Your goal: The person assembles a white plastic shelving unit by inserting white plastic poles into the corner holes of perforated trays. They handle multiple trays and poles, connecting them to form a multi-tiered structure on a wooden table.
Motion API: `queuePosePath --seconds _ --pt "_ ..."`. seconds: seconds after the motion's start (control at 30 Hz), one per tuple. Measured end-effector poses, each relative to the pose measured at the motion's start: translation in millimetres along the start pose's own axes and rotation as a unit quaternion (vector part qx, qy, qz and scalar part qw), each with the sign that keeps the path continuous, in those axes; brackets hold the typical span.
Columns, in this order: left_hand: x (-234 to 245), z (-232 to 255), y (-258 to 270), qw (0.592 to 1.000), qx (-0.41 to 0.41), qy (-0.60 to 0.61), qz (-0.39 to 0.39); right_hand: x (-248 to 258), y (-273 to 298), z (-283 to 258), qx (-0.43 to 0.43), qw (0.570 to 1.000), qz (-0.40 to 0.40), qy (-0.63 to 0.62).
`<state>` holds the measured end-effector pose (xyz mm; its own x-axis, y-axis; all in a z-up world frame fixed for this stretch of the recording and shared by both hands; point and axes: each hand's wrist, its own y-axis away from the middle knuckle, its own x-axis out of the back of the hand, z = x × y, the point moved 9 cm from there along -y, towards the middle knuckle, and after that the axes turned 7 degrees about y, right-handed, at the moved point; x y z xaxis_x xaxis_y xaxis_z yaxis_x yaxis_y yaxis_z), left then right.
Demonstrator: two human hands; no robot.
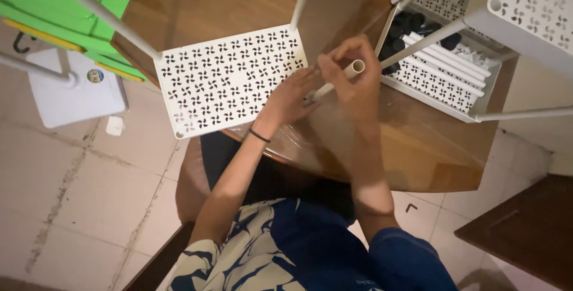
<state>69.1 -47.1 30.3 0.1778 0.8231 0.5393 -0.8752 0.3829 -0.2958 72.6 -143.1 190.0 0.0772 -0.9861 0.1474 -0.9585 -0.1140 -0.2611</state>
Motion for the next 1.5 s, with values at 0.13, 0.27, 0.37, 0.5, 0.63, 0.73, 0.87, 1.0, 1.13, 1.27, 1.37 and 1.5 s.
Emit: queuePosePath --seconds 0.13,0.27,0.37,0.5,0.63,0.73,0.87,1.0,1.13,1.27,1.37,1.5 --pt "4 27 -2 0.996 -0.022 -0.08 -0.035 17 18 4 0.002 0.995 -0.094 0.021" --pt "32 57 10 0.993 0.02 0.097 0.062 54 35 28 -0.027 0.995 -0.095 0.014" --pt "49 97 19 0.973 -0.084 0.083 0.197 89 46 44 -0.065 0.996 -0.062 -0.011" --pt "35 137 39 0.928 -0.18 0.026 0.324 144 54 55 -0.082 0.996 0.021 -0.005" --pt "-11 166 23 0.926 -0.283 0.061 0.244 212 66 96 -0.207 0.965 0.127 0.102" --pt "-55 173 -8 0.951 -0.258 0.09 0.148 247 58 111 -0.126 0.962 0.145 0.196" --pt "-110 157 -52 0.964 -0.23 0.11 0.077 279 49 131 -0.025 0.921 0.154 0.357" --pt "-168 126 -75 0.967 -0.235 0.096 0.027 293 39 156 -0.013 0.874 0.168 0.456" --pt "-227 106 -78 0.972 -0.234 -0.007 -0.032 277 22 175 0.017 0.842 0.118 0.526" --pt "-247 98 -76 0.97 -0.233 -0.034 -0.066 274 8 202 -0.039 0.824 0.069 0.561" --pt "-242 95 -74 0.973 -0.217 -0.04 -0.064 271 7 203 -0.035 0.808 0.068 0.584" --pt "-230 103 -77 0.973 -0.222 -0.038 -0.048 269 13 172 -0.008 0.825 0.091 0.558"
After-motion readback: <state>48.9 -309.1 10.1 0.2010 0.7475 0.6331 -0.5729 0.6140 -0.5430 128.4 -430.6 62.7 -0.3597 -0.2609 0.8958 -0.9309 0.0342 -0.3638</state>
